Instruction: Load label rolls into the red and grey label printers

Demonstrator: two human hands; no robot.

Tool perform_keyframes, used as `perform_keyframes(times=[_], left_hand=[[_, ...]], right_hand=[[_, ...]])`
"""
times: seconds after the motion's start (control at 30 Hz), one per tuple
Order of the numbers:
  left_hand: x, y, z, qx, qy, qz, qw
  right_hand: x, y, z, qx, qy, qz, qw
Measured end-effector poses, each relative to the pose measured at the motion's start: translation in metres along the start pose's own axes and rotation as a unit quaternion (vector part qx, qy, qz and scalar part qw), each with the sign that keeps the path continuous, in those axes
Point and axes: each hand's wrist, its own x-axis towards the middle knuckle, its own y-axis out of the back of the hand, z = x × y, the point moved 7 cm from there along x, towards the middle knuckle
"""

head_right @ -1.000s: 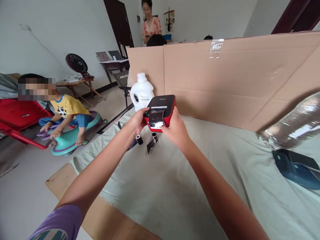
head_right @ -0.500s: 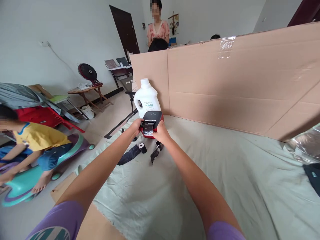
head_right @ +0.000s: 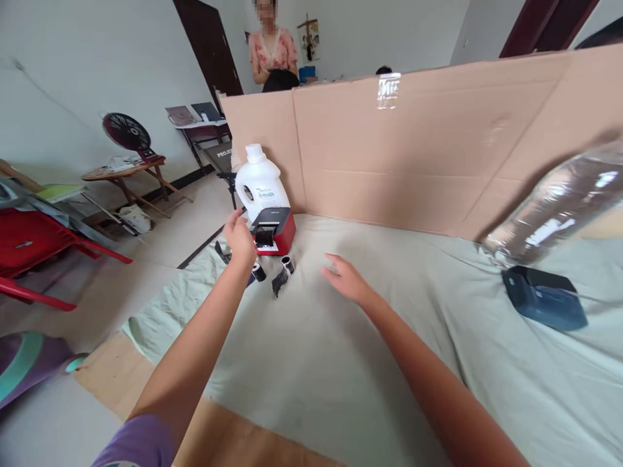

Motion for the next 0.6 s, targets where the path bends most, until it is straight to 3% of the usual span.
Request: perform_keyframes(times=[0.07,0.1,0.2,0.3,0.37,0.47,0.53,0.6], left_hand=[[-0.033,0.001,0.026,-0.038,-0.063,0.006,0.997],[-0.052,-0.004,0.037,-0.066,-0.067,-0.017,0.995],[-0.120,-0.034,0.074,-0.146,-0.042,-0.165,0.975],[-0.204,-0.068,0.111,-0.199,-0.012,-0.333,0.921],[-0.262,-0.084,0.126,-0.208,-0.002,-0.410,0.888],[-0.339,-0.101,0.122,-0.175,0.048,-0.519,0.835],[-0.367,-0.107,0.114,-0.152,0.066,-0.561,0.811],[-0.365,-0.106,0.116,-0.163,0.041,-0.557,0.813]], right_hand=[[-0.059,0.052,0.021,-0.054,-0.014,0.056,0.997],[-0.088,0.079,0.032,-0.081,-0.034,0.088,0.992],[-0.163,0.147,0.062,-0.157,-0.115,0.169,0.966],[-0.214,0.196,0.084,-0.210,-0.201,0.229,0.929],[-0.235,0.224,0.096,-0.243,-0.264,0.271,0.893],[-0.255,0.258,0.110,-0.265,-0.360,0.333,0.830],[-0.258,0.277,0.115,-0.253,-0.378,0.377,0.807],[-0.254,0.292,0.119,-0.229,-0.368,0.408,0.804]])
